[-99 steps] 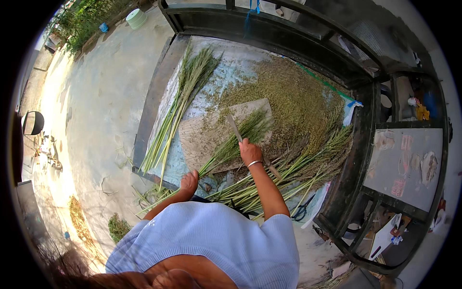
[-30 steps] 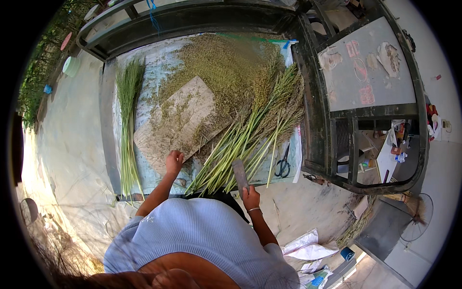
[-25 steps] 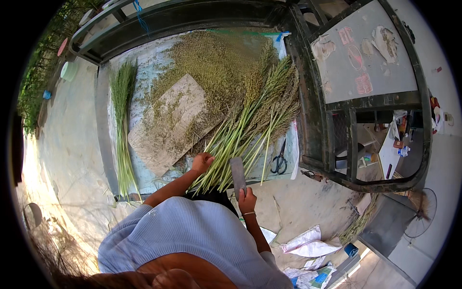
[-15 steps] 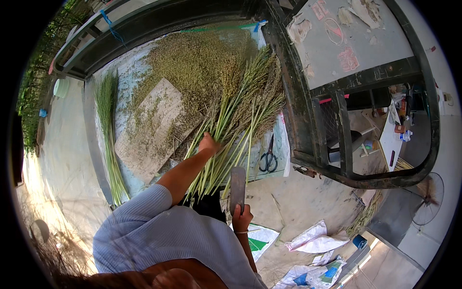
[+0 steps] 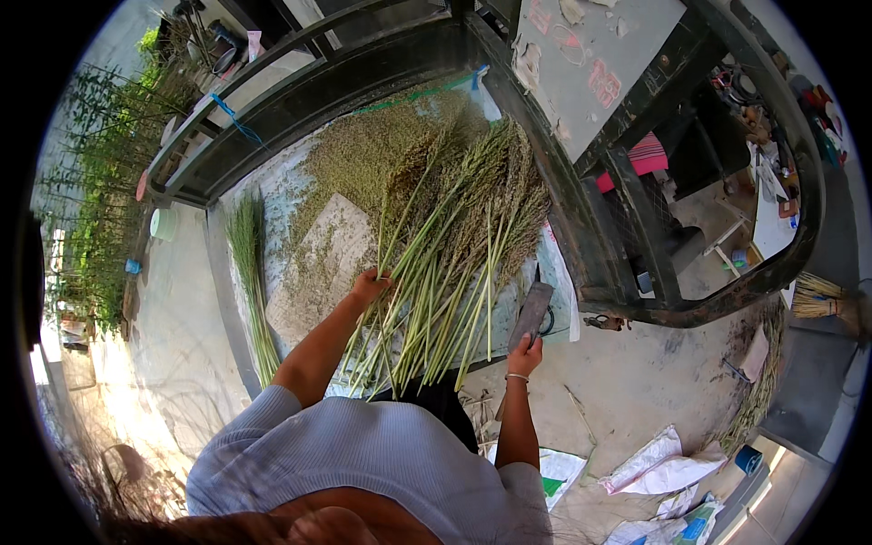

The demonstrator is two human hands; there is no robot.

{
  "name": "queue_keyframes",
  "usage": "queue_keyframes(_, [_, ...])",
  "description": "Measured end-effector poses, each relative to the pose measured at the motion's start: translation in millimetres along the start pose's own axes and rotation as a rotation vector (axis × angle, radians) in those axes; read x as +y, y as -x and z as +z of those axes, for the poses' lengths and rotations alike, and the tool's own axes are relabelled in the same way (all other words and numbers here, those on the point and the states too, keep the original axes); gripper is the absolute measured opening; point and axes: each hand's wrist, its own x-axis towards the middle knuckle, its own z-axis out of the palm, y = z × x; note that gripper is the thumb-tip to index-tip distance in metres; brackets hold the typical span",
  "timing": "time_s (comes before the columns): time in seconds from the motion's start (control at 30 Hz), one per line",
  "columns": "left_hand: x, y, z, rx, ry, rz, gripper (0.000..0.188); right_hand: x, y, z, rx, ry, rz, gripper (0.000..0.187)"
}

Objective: The person stands on a rooftop and manually threshes bundles of grain stalks. They hold a bundle in one hand and repeatedly strike the grain heads against a wooden board to separate the seeds, which fall onto a tarp below. The person processes the stalks in small groups, occasionally adjusting their grip and position.

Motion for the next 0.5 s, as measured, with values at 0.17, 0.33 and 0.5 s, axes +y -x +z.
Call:
queue_keyframes(0.17, [16.2,28.4,-6.9,-0.150,0.133,-0.129,0.030,21.5,-53.1,61.2,-0.057,-0.199,0.339,0.030])
queue_keyframes(0.33, [37.9,43.5,-6.1,-0.228,0.148,-0.146,0.032,50.4,-65.6,86.1,-0.127,0.291,0.252,0.033])
queue_keyframes(0.5, [53.9,49.1,-32.2,-0.180,0.035,-0.095,0.026,-14.9,-42.4,98.0,-0.152,0.373,-0.009,0.038])
